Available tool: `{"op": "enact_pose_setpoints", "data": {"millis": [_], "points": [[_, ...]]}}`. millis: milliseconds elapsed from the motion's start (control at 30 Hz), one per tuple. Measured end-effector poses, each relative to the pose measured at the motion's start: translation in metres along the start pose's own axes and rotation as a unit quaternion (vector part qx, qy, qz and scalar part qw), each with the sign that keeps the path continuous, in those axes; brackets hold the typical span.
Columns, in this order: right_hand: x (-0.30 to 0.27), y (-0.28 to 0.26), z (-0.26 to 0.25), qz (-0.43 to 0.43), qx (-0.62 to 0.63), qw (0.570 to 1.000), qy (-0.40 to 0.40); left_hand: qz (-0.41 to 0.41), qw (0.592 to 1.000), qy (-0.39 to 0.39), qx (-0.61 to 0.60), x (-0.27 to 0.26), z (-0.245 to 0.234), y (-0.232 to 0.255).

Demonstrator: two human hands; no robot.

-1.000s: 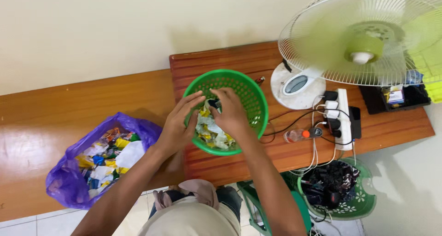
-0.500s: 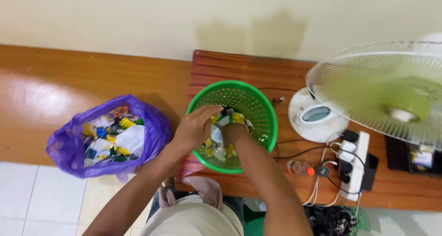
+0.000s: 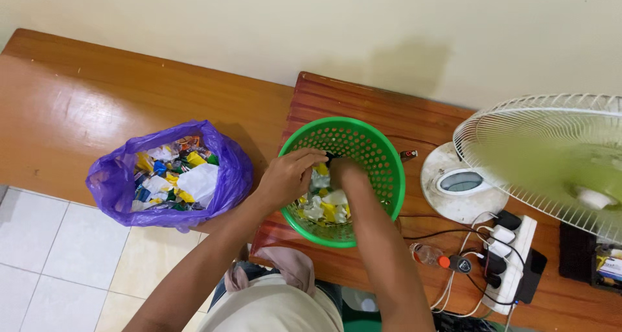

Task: The person sorts small pieces of trash from a green basket into a purple plastic bag. They repeatedly pick up items from the basket and place them into the bag, occasionally adjusting the bag's opening.

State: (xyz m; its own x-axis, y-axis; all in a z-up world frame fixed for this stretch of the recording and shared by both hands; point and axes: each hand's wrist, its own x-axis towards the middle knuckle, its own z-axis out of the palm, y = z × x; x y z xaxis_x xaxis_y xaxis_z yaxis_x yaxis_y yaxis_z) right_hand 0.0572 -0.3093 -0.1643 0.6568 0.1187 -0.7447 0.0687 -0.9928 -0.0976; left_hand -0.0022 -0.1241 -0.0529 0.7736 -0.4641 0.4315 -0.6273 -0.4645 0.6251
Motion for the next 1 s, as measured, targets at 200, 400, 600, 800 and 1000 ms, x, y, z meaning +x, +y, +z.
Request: {"op": "enact_pose_setpoints", "data": {"millis": [200, 400, 600, 800, 1000], "points": [[-0.055, 0.007, -0.019, -0.018, 0.183, 0.973, 0.14, 0.022, 1.0, 0.008, -0.004, 0.006, -0.009, 0.009], [-0.14, -0.006, -0.013, -0.166, 0.355, 0.851, 0.351, 0.064, 0.998, -0.01, -0.001, 0.007, -0.006, 0.006], [-0.186, -0.025, -0.013, -0.086, 0.428, 0.793, 0.426, 0.066, 0.996, -0.016, -0.059, 0.01, -0.01, 0.005], [-0.205, -0.065, -0.023, -0.181, 0.515, 0.684, 0.484, -0.017, 0.986, 0.049, -0.16, -0.002, -0.044, 0.015], [-0.19, -0.134, -0.04, -0.287, 0.494, 0.651, 0.499, -0.096, 0.963, 0.099, -0.233, -0.044, -0.103, -0.009]]}}
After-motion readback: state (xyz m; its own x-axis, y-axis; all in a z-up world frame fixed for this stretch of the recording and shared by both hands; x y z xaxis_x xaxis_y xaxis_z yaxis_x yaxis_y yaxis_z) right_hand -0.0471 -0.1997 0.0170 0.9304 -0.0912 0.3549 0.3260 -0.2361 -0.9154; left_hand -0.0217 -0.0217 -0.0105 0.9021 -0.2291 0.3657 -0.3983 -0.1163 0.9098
